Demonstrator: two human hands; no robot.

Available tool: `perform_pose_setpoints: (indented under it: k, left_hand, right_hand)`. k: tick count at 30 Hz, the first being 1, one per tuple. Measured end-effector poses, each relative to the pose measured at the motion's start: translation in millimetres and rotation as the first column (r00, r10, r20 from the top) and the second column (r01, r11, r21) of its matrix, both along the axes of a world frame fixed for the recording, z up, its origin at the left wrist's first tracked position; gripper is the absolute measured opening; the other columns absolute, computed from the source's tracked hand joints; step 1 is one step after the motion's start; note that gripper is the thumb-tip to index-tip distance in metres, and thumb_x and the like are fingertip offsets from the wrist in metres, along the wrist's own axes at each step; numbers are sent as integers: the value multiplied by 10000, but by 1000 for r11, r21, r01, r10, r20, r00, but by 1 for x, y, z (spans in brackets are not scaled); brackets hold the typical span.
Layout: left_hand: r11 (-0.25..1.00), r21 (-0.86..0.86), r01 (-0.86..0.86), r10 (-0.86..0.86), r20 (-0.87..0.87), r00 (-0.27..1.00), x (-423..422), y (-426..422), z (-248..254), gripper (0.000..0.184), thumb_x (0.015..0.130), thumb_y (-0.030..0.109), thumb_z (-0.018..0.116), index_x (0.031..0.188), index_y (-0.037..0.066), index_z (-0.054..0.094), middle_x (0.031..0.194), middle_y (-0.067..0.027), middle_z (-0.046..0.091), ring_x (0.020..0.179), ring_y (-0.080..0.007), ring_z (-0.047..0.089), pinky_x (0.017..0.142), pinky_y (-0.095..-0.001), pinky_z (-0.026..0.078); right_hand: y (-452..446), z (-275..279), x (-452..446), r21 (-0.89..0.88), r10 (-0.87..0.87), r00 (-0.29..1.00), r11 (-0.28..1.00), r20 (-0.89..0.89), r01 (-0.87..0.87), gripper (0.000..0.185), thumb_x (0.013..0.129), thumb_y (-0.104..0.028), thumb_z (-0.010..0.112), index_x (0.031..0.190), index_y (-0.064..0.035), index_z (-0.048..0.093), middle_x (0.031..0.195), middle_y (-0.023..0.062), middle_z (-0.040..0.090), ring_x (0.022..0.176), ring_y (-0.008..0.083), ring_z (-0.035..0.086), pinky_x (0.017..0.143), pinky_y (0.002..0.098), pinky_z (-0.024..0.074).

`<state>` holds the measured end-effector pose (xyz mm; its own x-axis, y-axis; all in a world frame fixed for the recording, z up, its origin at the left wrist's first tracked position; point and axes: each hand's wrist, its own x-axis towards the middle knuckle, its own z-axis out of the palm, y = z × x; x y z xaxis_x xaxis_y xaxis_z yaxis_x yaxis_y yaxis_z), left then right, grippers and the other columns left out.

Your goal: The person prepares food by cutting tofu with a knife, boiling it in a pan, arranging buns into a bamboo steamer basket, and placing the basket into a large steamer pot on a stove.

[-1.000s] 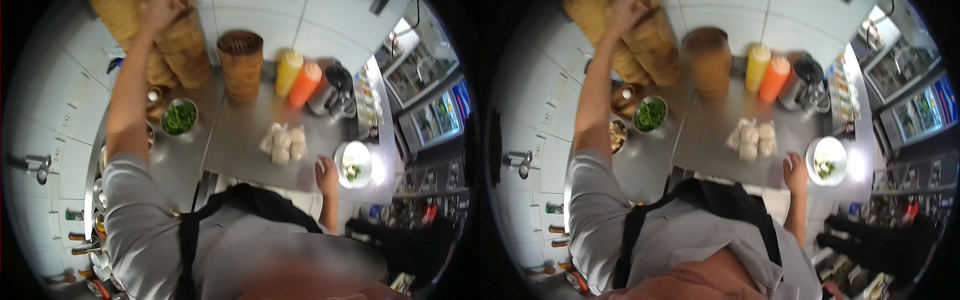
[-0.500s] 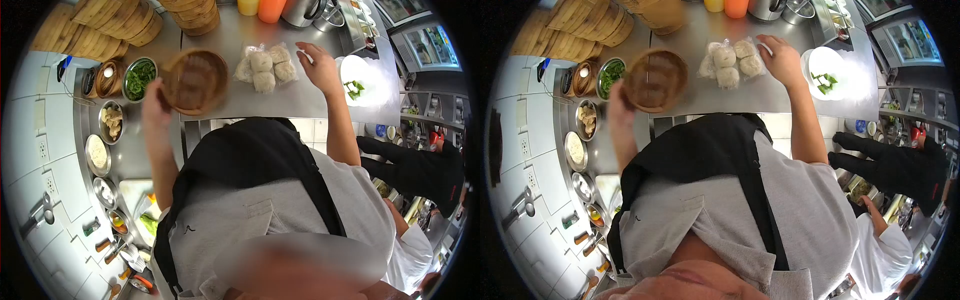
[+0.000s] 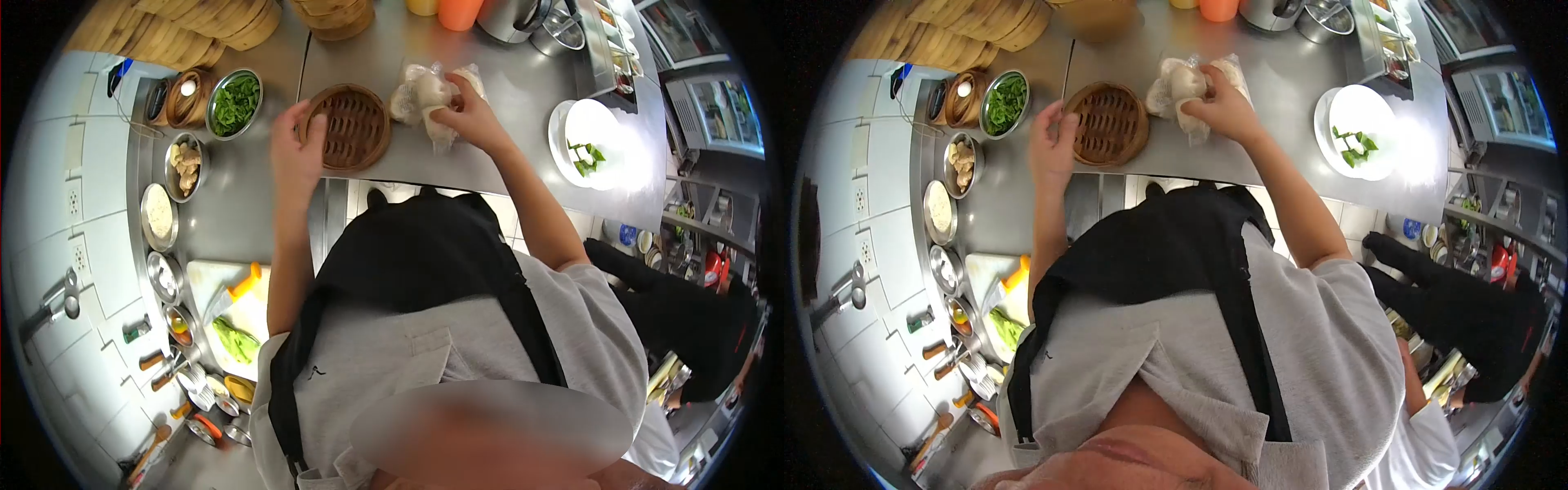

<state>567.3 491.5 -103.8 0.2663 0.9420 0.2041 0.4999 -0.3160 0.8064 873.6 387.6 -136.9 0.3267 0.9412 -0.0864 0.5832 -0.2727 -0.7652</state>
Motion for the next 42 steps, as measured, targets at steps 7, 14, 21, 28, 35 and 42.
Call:
perform_pose_setpoints:
  k: [7, 14, 21, 28, 35, 42]
  left_hand:
    - [699, 352, 623, -509, -368, 779, 89, -42, 89, 616, 790, 240, 832, 1341, 90, 602, 1361, -161, 575, 1232, -343, 574, 1040, -394, 473]
    - [875, -127, 467, -441, 188, 877, 77, -41, 80, 492, 868, 329, 785, 1237, 36, 647, 1146, -120, 686, 956, -212, 666, 841, -330, 525]
    - [918, -60, 391, -365, 255, 896, 37, -74, 78, 342, 953, 263, 678, 1166, -4, 669, 970, -130, 713, 815, -267, 658, 781, -349, 526]
    - [530, 355, 770, -660, -398, 638, -19, -76, 70, 728, 800, 319, 797, 1431, 64, 539, 1477, -182, 507, 1340, -387, 503, 1112, -530, 372]
    - [866, 137, 481, -482, -27, 876, -52, -83, 59, 467, 928, 361, 696, 1278, 63, 611, 1220, -147, 649, 1081, -380, 642, 883, -431, 519]
    - [836, 6, 549, -549, -38, 835, -51, -89, 41, 310, 998, 339, 592, 1042, 36, 641, 859, -194, 680, 809, -410, 665, 711, -467, 513]
  right_hand:
    - [-18, 32, 8, 26, 59, 382, 995, -922, -92, 610, 991, -478, 538, 1403, -29, 550, 1257, 116, 650, 1064, 215, 657, 846, 311, 539]
    - [-41, 69, -12, 420, 460, 173, 880, -871, -221, 925, 969, -796, 168, 1376, -52, 539, 1111, 157, 681, 843, 240, 680, 688, 377, 557]
    - [-51, 80, -92, 304, 187, 476, 935, -859, 181, 526, 1042, -411, 559, 1409, -37, 506, 1227, 102, 644, 1146, 188, 591, 920, 336, 517]
    - [-82, 84, -94, 54, 389, 861, 918, -327, -394, 575, 1046, -490, 472, 1313, -6, 631, 1298, 148, 649, 1236, 279, 573, 1108, 374, 387]
    - [-88, 54, -129, 151, 208, 374, 973, -904, -176, 598, 1030, -523, 510, 1373, -33, 505, 1101, 149, 682, 928, 264, 714, 807, 404, 610]
    - [-73, 47, -186, 127, -56, 647, 964, -760, 233, 539, 978, -279, 645, 1435, -60, 462, 1142, 76, 657, 1049, 159, 636, 871, 337, 569]
